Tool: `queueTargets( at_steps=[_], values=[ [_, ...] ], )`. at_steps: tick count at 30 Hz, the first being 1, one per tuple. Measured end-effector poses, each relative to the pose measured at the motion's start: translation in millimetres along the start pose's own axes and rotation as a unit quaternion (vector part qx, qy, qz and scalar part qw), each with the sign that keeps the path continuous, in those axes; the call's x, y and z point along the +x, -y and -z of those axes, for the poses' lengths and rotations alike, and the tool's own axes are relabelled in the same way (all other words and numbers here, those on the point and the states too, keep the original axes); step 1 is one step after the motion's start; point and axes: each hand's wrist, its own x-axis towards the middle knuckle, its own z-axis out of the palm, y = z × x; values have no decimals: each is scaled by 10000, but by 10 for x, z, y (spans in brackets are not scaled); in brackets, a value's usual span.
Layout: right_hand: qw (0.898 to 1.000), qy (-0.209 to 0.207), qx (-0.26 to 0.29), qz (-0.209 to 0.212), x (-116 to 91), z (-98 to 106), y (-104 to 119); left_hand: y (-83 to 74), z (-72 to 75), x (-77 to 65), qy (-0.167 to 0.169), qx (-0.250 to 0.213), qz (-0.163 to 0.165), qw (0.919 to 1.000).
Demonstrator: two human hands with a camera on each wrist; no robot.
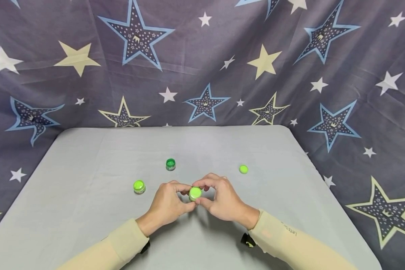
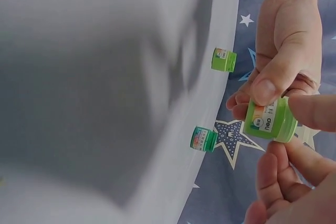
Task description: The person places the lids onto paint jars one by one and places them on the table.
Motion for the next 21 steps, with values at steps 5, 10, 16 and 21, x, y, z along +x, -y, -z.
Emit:
queueTargets(
  at_steps=[5, 10, 16, 21],
  values=[
    [9998, -132, -106, -56, -2, -36, 1, 11, 2, -5, -31, 55, 59, 10000],
    [9993, -255, -155, -208, -1, -56, 16, 10, 0, -5, -71, 57, 93, 9999],
    [9983, -362, -184, -414, -9, -67, 45, 3, -1, -13, -142, 42, 40, 9999],
    [9978, -415, -159, -496, -15, -81, 57, 0, 0, -25, -189, 49, -13, 9998]
  ],
)
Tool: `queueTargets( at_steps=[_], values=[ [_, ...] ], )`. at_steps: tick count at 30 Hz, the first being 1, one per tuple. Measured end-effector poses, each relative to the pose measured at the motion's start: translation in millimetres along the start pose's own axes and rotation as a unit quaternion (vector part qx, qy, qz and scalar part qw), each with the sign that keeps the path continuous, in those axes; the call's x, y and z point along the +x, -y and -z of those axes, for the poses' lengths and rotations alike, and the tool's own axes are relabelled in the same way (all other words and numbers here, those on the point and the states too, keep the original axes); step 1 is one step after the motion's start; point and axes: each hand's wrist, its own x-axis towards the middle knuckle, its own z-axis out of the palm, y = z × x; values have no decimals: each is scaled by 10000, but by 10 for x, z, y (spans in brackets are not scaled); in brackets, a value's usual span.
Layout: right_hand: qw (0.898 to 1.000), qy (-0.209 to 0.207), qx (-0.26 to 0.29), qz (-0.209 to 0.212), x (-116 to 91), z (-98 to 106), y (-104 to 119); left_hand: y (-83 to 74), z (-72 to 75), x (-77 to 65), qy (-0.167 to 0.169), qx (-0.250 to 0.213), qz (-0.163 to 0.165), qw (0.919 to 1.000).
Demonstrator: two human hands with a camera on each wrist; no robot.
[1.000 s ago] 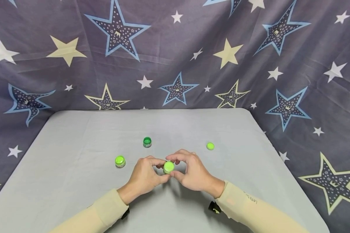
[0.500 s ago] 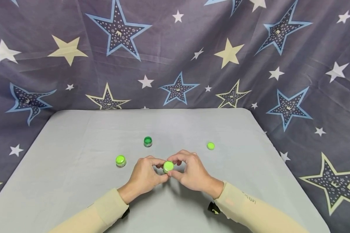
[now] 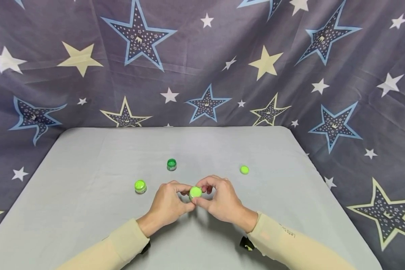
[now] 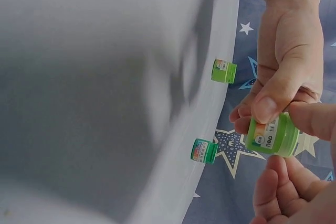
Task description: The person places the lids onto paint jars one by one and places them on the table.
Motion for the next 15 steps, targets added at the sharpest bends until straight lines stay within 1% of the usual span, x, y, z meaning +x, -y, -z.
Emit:
queueTargets(
  at_steps=[9, 15],
  values=[
    [9999, -143, 7, -2, -19, -24, -8, -25, -11, -6, 0, -17, 31, 10000],
    [9997, -216, 38, -55, -18, -37, -13, -43, -14, 0, -29, -21, 113, 9999]
  ],
)
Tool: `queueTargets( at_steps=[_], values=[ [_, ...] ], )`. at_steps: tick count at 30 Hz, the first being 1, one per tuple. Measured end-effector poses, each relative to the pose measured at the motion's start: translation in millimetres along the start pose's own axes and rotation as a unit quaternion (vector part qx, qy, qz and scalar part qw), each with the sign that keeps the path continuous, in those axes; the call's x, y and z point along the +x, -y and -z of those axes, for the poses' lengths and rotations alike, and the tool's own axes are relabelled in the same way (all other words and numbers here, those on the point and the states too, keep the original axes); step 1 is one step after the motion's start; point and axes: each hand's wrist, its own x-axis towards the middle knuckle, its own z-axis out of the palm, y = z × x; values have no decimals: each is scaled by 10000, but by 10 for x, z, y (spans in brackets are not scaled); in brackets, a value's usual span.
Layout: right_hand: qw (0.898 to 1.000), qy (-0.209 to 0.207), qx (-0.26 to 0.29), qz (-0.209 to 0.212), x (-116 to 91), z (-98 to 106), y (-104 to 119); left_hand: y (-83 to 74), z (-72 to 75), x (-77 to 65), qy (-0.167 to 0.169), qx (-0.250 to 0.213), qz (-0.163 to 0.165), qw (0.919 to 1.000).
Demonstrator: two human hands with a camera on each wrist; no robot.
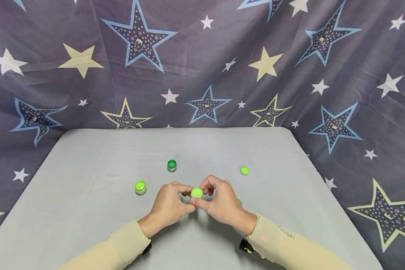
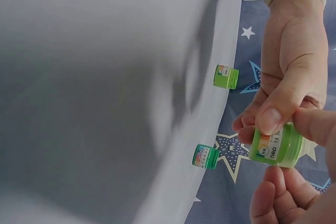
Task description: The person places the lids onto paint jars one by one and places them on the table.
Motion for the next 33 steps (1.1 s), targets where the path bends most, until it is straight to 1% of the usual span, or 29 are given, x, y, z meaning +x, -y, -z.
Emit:
queueTargets(
  at_steps=[4, 8, 14, 16, 19, 26, 33],
  values=[
    [10000, 23, -26, 16, 2, 10, 0, -3, 4, 2, 7, -9, 26, 10000],
    [9996, 135, -80, 214, 4, 41, -7, 3, 11, -3, 39, -6, 31, 10000],
    [9968, 555, -126, 568, 2, 105, -29, 23, 25, -1, 137, 14, 15, 9999],
    [9954, 701, -145, 631, 3, 119, -32, 29, 30, 2, 148, 47, -22, 9999],
    [9941, 815, -132, 699, 10, 122, -36, 34, 33, 7, 156, 83, -65, 9998],
    [9942, 771, -46, 754, 9, 105, -34, 20, 41, -7, 203, -43, -80, 9998],
    [9957, 559, -63, 729, 5, 73, -35, 12, 44, -12, 183, -68, 4, 9998]
  ],
)
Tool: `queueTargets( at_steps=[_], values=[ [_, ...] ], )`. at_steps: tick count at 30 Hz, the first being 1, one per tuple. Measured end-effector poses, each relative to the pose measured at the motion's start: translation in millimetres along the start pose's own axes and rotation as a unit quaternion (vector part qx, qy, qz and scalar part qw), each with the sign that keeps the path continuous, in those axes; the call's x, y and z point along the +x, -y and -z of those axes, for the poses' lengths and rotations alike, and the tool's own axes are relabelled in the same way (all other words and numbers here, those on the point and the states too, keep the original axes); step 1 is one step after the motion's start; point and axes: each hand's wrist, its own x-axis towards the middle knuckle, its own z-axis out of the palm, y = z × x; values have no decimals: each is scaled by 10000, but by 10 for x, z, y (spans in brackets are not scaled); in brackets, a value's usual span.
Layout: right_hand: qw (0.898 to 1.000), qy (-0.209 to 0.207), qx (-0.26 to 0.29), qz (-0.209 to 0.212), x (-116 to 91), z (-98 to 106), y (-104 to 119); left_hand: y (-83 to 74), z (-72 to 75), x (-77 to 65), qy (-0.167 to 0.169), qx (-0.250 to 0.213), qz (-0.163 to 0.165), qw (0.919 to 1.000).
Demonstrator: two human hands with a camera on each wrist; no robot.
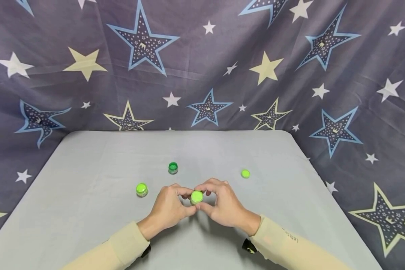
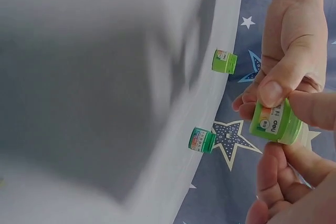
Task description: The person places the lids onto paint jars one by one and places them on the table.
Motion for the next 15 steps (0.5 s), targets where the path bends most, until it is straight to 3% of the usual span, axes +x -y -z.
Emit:
queueTargets(
  at_steps=[15],
  values=[
    [9985, -297, 78, -452, 17, -3, 7, -8, -7, 6, -63, 2, 8, 10000]
  ],
)
